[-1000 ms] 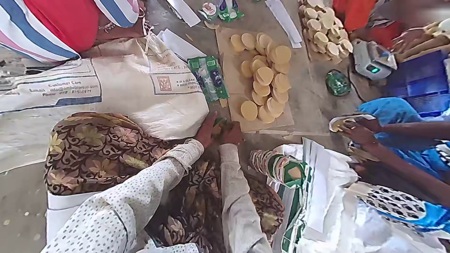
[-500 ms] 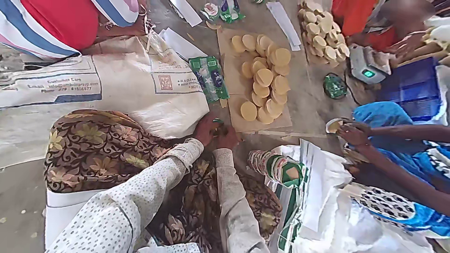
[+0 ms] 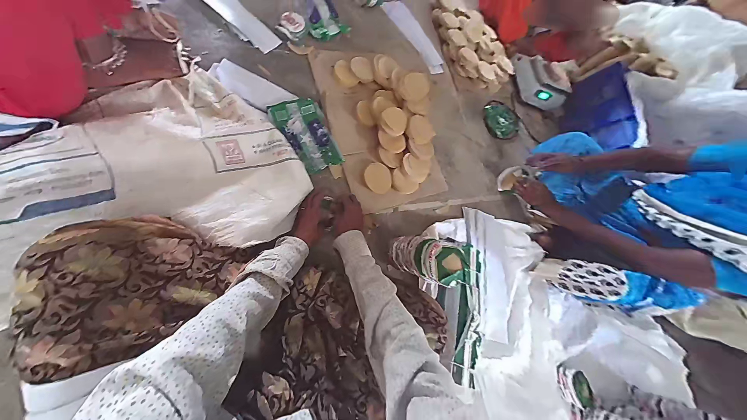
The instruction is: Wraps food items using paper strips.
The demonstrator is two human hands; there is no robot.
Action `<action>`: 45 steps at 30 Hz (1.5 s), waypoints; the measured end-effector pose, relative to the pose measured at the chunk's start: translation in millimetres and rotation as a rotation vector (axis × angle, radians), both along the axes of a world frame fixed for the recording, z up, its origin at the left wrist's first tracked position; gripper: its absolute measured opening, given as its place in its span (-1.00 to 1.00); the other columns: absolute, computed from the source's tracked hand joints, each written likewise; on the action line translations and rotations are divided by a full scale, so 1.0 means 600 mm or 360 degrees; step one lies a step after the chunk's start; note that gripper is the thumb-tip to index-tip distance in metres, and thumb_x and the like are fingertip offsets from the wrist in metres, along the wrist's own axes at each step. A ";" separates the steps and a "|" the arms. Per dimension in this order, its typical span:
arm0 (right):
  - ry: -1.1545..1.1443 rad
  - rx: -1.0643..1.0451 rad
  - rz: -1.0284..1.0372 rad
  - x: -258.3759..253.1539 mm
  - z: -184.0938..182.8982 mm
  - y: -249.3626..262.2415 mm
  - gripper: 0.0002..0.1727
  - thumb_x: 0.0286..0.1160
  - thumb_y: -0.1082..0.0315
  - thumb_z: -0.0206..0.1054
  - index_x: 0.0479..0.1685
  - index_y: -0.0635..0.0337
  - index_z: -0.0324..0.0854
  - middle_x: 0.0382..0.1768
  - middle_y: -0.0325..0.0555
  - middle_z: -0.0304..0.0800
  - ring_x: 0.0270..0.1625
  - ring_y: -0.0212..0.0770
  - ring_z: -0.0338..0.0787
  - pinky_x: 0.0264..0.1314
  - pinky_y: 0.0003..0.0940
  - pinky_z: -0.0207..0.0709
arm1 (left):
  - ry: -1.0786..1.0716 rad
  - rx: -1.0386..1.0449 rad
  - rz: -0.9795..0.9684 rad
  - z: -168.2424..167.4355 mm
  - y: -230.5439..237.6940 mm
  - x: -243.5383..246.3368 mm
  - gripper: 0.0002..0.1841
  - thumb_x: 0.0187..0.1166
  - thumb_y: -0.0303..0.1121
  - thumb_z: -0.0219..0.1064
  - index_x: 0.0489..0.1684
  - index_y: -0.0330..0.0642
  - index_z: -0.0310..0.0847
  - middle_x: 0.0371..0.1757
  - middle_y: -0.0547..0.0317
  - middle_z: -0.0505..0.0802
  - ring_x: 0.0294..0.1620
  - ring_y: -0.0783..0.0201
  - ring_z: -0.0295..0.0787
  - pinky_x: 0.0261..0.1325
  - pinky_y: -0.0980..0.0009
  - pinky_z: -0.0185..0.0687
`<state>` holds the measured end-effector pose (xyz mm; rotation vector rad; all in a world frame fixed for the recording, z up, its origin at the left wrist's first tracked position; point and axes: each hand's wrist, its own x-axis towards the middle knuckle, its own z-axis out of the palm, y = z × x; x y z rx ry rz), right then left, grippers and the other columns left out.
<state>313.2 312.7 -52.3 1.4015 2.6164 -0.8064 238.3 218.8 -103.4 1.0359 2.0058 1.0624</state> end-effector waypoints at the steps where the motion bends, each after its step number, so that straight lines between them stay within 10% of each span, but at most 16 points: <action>1: 0.0029 -0.0095 -0.0146 -0.009 0.006 0.008 -0.59 0.57 0.29 0.43 0.33 0.30 0.67 0.39 0.33 0.63 0.45 0.25 0.65 0.52 0.13 0.51 | -0.0014 0.0112 0.0036 -0.007 -0.001 -0.002 -0.17 0.41 -0.57 0.46 0.78 -0.34 0.15 0.78 -0.38 0.27 0.80 -0.30 0.14 0.79 -0.16 0.10; 10: 0.0425 -0.0719 -0.0358 0.062 0.102 0.031 -0.66 0.39 0.41 0.57 0.08 0.42 0.73 -0.08 0.16 0.85 -0.12 -0.11 0.80 0.07 -0.14 0.68 | -0.0345 0.0624 -0.0162 0.029 -0.047 0.000 -0.12 0.42 -0.43 0.45 0.81 -0.36 0.03 0.77 -0.26 0.33 0.75 -0.02 0.31 0.75 0.09 0.26; 13: 0.0785 -0.0065 -0.0313 0.157 0.182 0.002 -0.68 0.38 0.38 0.56 0.05 0.37 0.75 -0.17 0.10 0.89 -0.14 -0.08 0.88 0.06 -0.07 0.76 | -0.0301 0.0745 -0.0233 0.098 -0.097 0.010 -0.22 0.53 -0.22 0.38 0.77 -0.34 0.20 0.79 -0.13 0.36 0.82 0.09 0.21 0.81 0.13 0.16; 18: 0.0972 0.1569 -0.0068 0.325 0.230 -0.008 -0.79 0.42 0.37 0.44 -0.16 0.37 0.84 -0.25 0.12 0.89 -0.16 -0.05 0.86 0.00 -0.26 0.72 | -0.0040 0.0872 -0.0267 0.154 -0.237 0.004 -0.45 0.69 -0.10 0.28 0.48 -0.35 0.56 0.54 -0.13 0.66 0.59 0.13 0.58 0.61 0.17 0.53; 21: 0.0715 0.1884 0.0039 0.392 0.202 -0.007 -0.80 0.51 0.37 0.38 -0.18 0.33 0.85 -0.23 0.15 0.91 -0.14 0.10 0.87 0.00 -0.13 0.70 | 0.0290 0.0737 -0.0268 0.156 -0.333 0.003 -0.57 0.76 -0.09 0.15 0.26 -0.22 0.75 0.25 0.01 0.86 0.32 0.29 0.77 0.42 0.25 0.66; 25: 0.0554 0.1794 0.0197 0.427 0.131 -0.014 -0.80 0.60 0.40 0.31 -0.13 0.20 0.88 -0.11 0.10 0.93 -0.05 0.12 0.88 0.00 -0.02 0.66 | 0.0507 0.0336 -0.0363 0.161 -0.452 0.016 -0.61 0.71 -0.12 0.18 0.11 -0.21 0.82 0.10 -0.03 0.91 0.16 0.06 0.86 0.25 0.07 0.72; 30: 0.0559 0.1689 0.0189 0.429 0.097 -0.012 -0.84 0.60 0.37 0.33 -0.10 0.17 0.84 -0.10 0.12 0.89 0.00 0.18 0.84 0.09 0.07 0.64 | 0.0477 -0.0363 -0.0479 0.185 -0.530 0.036 -0.19 0.36 -0.03 0.57 0.52 -0.44 0.48 0.34 -0.52 0.68 0.33 -0.57 0.60 0.32 -0.46 0.44; 36: 0.0569 0.1486 0.0070 0.427 0.115 -0.004 -0.61 0.61 0.12 0.32 0.09 0.26 0.81 0.05 0.24 0.85 0.12 0.29 0.81 0.15 0.16 0.61 | 0.0586 -0.0065 -0.0005 0.190 -0.526 0.057 -0.76 0.52 -0.39 0.37 -0.07 -0.43 0.79 -0.19 -0.28 0.91 -0.18 -0.26 0.90 -0.06 -0.26 0.73; 40: 0.0509 0.1304 0.0061 0.432 0.124 -0.010 -0.47 0.59 0.02 0.30 0.23 0.33 0.74 0.23 0.35 0.78 0.29 0.41 0.73 0.34 0.33 0.50 | 0.0744 0.0341 0.0193 0.164 -0.496 0.037 -0.64 0.61 -0.14 0.25 -0.27 -0.23 0.87 -0.02 -0.01 0.93 0.08 0.09 0.87 0.22 0.12 0.73; 45: 0.0503 0.1273 0.0080 0.426 0.127 -0.022 -0.33 0.55 -0.11 0.27 0.39 0.31 0.66 0.39 0.46 0.64 0.46 0.54 0.56 0.52 0.47 0.23 | 0.0457 0.0355 0.0281 0.200 -0.433 0.014 -0.71 0.62 -0.27 0.30 -0.24 -0.39 0.78 -0.36 0.00 0.85 -0.31 0.30 0.79 -0.10 0.30 0.71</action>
